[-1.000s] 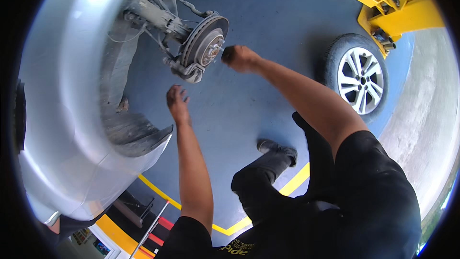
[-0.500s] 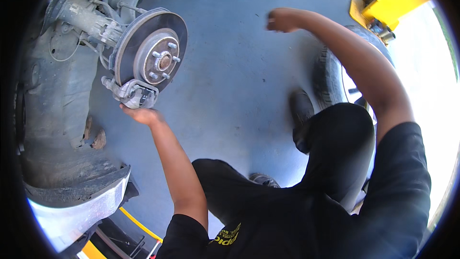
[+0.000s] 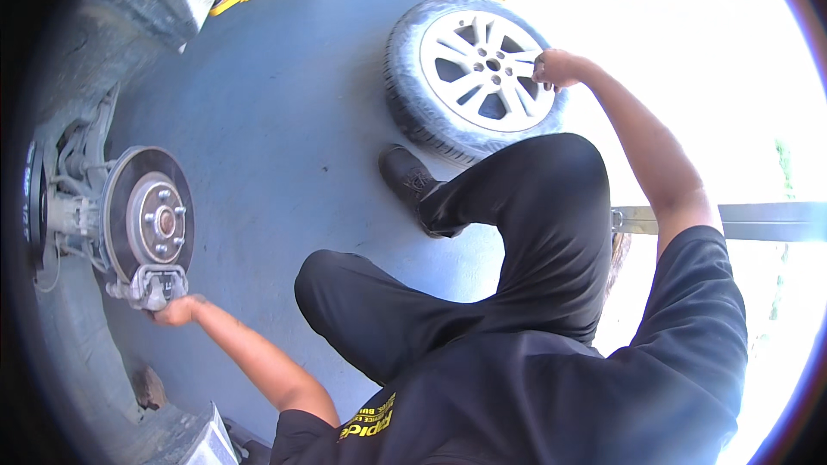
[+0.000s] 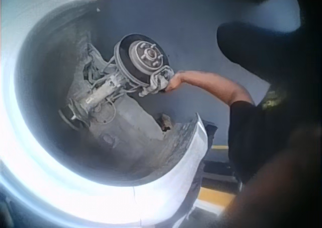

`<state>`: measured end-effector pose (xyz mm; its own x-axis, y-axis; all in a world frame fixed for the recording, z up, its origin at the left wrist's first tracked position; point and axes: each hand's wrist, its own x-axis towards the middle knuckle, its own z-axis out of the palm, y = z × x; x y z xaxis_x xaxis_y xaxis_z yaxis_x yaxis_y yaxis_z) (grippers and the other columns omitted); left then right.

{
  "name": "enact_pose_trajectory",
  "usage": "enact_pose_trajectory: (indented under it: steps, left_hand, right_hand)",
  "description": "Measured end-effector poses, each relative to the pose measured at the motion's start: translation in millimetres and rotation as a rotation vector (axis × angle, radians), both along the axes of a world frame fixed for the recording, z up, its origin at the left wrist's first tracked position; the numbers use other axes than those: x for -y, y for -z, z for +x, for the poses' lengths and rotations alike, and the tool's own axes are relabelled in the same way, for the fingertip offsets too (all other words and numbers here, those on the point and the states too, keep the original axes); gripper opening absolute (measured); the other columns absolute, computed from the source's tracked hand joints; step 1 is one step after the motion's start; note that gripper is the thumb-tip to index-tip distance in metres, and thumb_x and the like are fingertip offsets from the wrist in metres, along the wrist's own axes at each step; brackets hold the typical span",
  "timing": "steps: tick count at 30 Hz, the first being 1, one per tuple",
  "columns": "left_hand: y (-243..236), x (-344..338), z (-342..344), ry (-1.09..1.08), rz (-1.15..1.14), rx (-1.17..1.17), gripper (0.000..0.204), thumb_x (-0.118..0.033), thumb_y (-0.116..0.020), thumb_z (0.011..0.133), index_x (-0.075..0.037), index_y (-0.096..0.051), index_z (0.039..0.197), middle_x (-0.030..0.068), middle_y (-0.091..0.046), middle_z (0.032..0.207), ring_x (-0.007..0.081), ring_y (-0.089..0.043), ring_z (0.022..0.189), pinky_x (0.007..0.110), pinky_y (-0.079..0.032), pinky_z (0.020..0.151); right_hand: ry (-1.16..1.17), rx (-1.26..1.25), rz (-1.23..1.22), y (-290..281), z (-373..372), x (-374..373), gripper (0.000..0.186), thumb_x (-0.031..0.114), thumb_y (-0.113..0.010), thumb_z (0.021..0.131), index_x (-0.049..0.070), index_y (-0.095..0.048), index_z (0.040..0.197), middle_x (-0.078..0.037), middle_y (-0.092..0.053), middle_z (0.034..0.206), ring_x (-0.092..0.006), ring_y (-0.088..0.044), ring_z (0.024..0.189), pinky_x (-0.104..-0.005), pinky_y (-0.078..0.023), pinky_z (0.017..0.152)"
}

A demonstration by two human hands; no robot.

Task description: The person removes a tire from a car, then installs a new tire onto the wheel hub. They hand-tighten the lug nuts, use an impact wrench to secure them, and briefly work under the hood.

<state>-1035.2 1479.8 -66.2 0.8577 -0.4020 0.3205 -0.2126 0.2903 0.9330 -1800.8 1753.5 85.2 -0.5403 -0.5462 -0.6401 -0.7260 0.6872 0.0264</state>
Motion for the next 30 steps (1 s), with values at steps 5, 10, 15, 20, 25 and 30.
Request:
enact_pose_trajectory:
  steps: [5,10,15,20,25,30]
  left_hand:
    - [-80,-33,-22,0.079,0.034,0.041,0.055,-0.034,-0.041,0.106,0.002,-0.051,0.146,0.0221,-0.054,0.148,0.0328,-0.053,0.134,0.045,-0.037,0.118]
    - [-127,-14,-50,0.084,0.264,0.048,0.059,-0.037,-0.034,0.108,-0.001,-0.042,0.155,0.0167,-0.040,0.161,0.0318,-0.041,0.145,0.046,-0.028,0.125]
    - [-104,-4,-30,0.122,0.183,0.155,0.055,-0.031,-0.031,0.108,0.000,-0.048,0.150,0.0171,-0.041,0.160,0.0321,-0.045,0.143,0.047,-0.039,0.119]
    - [-96,1,17,-0.129,0.375,0.795,0.053,-0.024,-0.028,0.106,0.001,-0.061,0.139,0.0194,-0.055,0.147,0.0332,-0.053,0.135,0.044,-0.041,0.117]
    - [-92,-2,12,-0.037,0.244,0.545,0.053,-0.023,-0.026,0.107,0.003,-0.063,0.135,0.0206,-0.057,0.145,0.0326,-0.054,0.133,0.043,-0.042,0.116]
    - [-93,-6,-1,0.016,0.122,0.442,0.049,-0.019,-0.027,0.108,0.007,-0.063,0.131,0.0224,-0.058,0.140,0.0334,-0.056,0.130,0.043,-0.045,0.112]
  right_hand:
    - [0.118,-0.091,0.064,7,-71,48,0.040,0.028,-0.050,0.103,-0.003,-0.065,0.125,-0.017,-0.077,0.107,-0.0267,-0.077,0.095,-0.0430,-0.063,0.079]
    - [0.422,0.020,-0.297,145,-165,100,0.050,0.041,-0.055,0.102,-0.005,-0.067,0.117,-0.017,-0.076,0.096,-0.0264,-0.073,0.072,-0.0422,-0.058,0.062]
    - [0.925,0.102,-0.616,253,-233,113,0.066,0.055,-0.053,0.102,-0.002,-0.057,0.136,-0.026,-0.066,0.122,-0.0362,-0.068,0.101,-0.0459,-0.055,0.091]
    - [1.207,0.496,-0.864,301,-232,136,0.071,0.059,-0.050,0.102,0.002,-0.055,0.146,-0.024,-0.057,0.144,-0.0381,-0.059,0.127,-0.0499,-0.046,0.107]
    - [0.922,0.259,-1.035,291,-207,149,0.071,0.057,-0.053,0.101,0.002,-0.057,0.144,-0.024,-0.061,0.139,-0.0370,-0.057,0.129,-0.0483,-0.045,0.107]
    - [1.083,0.517,-1.139,221,-129,165,0.081,0.061,-0.046,0.100,-0.004,-0.052,0.146,-0.027,-0.060,0.138,-0.0372,-0.058,0.126,-0.0434,-0.042,0.110]
